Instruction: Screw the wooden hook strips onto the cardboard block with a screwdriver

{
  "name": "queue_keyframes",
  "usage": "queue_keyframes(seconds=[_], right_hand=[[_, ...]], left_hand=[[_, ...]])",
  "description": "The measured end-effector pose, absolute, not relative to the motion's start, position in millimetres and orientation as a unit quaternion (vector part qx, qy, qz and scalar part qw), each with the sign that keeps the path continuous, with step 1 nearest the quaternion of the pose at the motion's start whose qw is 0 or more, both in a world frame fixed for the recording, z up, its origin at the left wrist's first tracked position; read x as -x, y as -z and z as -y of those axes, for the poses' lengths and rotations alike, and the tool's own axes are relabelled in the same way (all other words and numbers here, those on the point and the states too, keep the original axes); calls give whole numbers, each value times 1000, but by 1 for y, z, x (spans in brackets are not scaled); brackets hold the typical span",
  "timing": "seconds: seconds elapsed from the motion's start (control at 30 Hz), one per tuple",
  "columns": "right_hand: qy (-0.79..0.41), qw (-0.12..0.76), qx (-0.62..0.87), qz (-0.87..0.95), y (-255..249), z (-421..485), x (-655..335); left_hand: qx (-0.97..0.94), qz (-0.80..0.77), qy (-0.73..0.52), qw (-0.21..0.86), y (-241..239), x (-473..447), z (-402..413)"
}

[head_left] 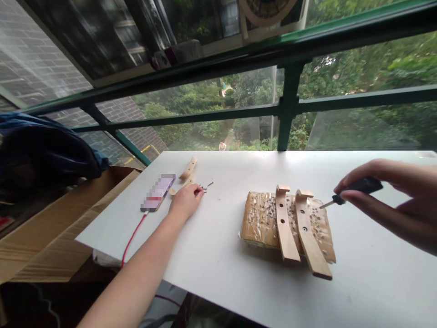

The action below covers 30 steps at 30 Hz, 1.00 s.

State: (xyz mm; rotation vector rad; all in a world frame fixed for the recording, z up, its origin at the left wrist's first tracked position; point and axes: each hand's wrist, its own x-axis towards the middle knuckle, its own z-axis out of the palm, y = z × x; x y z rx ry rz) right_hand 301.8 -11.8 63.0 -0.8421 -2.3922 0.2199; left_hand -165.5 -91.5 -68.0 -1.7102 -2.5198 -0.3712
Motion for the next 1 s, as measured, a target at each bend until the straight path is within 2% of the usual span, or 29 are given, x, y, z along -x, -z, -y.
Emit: queue_keyframes(seconds=[0.2,0.8,0.9,1.0], right_hand=[[-73,320,278,903,-69,13,-299],[-71,305,287,905,-75,15,-293],[-72,301,285,907,-76,16,-293],[-69,314,271,907,-76,15,-292]], left_hand=[[581,807,109,25,70,158,94],[691,722,35,-17,63,178,90],[721,691,49,-16,62,177,86],[697,704,133,-15,56,154,87]])
